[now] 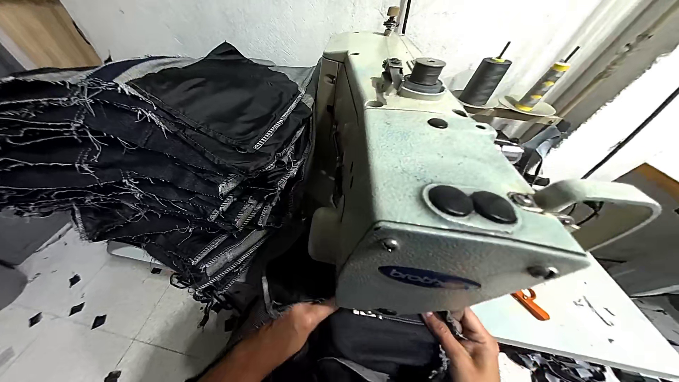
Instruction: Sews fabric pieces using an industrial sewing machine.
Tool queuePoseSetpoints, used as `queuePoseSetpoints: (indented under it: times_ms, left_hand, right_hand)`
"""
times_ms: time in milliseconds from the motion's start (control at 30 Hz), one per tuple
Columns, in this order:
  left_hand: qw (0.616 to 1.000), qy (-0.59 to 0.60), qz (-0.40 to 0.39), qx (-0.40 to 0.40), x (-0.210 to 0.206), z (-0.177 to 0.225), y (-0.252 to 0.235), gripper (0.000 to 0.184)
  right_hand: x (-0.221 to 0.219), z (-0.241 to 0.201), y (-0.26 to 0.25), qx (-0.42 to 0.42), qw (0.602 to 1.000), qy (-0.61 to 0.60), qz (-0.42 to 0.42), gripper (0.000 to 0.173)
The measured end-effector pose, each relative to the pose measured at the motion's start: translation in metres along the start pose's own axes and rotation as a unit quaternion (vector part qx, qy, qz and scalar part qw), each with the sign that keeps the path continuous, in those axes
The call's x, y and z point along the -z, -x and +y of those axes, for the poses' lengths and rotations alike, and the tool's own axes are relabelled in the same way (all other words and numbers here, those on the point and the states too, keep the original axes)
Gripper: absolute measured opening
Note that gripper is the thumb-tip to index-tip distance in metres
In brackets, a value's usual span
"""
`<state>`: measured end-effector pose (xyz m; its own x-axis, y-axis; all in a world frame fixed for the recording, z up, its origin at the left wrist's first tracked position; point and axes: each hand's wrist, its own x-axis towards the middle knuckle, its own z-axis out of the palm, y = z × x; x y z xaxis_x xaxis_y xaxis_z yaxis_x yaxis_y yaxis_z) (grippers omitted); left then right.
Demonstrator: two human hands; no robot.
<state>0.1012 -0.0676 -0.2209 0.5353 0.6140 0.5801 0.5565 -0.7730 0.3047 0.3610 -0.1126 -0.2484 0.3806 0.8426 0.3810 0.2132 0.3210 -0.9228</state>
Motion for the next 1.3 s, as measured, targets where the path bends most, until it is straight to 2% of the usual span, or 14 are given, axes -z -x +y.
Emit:
queuePoseSetpoints:
  times_ms: [67, 100, 133, 167, 200, 300, 333, 400, 533, 667, 900, 1133, 1233, 1300]
  left_hand:
    - [0.983, 0.050, -0.079, 0.159, 0.011, 0.028, -0.017, 0.020]
    - [0.938, 0.110, -0.151, 0.293, 0.028, 0.048, -0.041, 0.023]
    - [0.860, 0.178, -0.212, 0.429, 0.046, 0.064, -0.069, 0.028]
    - [0.809, 0.226, -0.217, 0.497, 0.052, 0.068, -0.080, 0.030]
    - [0.805, 0.256, -0.198, 0.497, 0.050, 0.064, -0.074, 0.031]
    - [0.923, 0.266, -0.112, 0.253, 0.013, 0.019, -0.008, 0.029]
    - [0.947, 0.247, -0.093, 0.184, 0.006, 0.009, 0.003, 0.030]
    - [0.959, 0.237, -0.089, 0.129, 0.004, 0.003, 0.012, 0.031]
    - [0.950, 0.287, -0.069, 0.100, 0.004, 0.000, 0.015, 0.033]
    - [0.963, 0.210, -0.103, 0.136, 0.020, 0.006, 0.007, 0.030]
    - [0.985, 0.101, -0.088, 0.112, 0.016, 0.004, 0.009, 0.028]
    - [0.980, 0.122, -0.116, 0.105, 0.011, 0.002, 0.010, 0.033]
    - [0.966, 0.184, -0.143, 0.114, 0.008, 0.002, 0.011, 0.035]
    - [0.974, 0.167, -0.123, 0.094, 0.004, 0.002, 0.011, 0.036]
  right_hand:
    - [0.001, 0.000, -0.008, -0.013, 1.000, -0.008, 0.007, 0.028]
    - [0.000, -0.002, -0.010, -0.020, 1.000, -0.012, 0.006, 0.028]
    - [-0.001, -0.005, -0.010, -0.027, 0.999, -0.017, 0.004, 0.029]
    - [-0.002, -0.008, -0.010, -0.032, 0.999, -0.021, 0.001, 0.031]
    - [-0.003, -0.011, -0.008, -0.034, 0.999, -0.027, 0.001, 0.032]
    - [-0.002, -0.012, -0.006, -0.029, 0.999, -0.037, -0.010, 0.033]
    - [-0.002, -0.012, -0.007, -0.030, 0.999, -0.044, -0.012, 0.033]
    - [-0.002, -0.010, -0.008, -0.032, 0.998, -0.049, -0.013, 0.033]
    - [0.005, -0.004, -0.009, -0.017, 1.000, -0.015, -0.021, 0.031]
    - [0.012, 0.001, -0.009, 0.048, 0.996, 0.027, -0.070, 0.005]
    - [0.012, -0.006, -0.013, 0.014, 0.993, 0.014, -0.115, 0.014]
    - [0.010, -0.012, -0.015, -0.006, 0.993, 0.036, -0.115, 0.022]
    - [0.019, -0.016, -0.018, -0.012, 0.975, 0.185, -0.122, 0.017]
    - [0.025, -0.033, -0.019, 0.054, 0.936, 0.323, -0.132, 0.039]
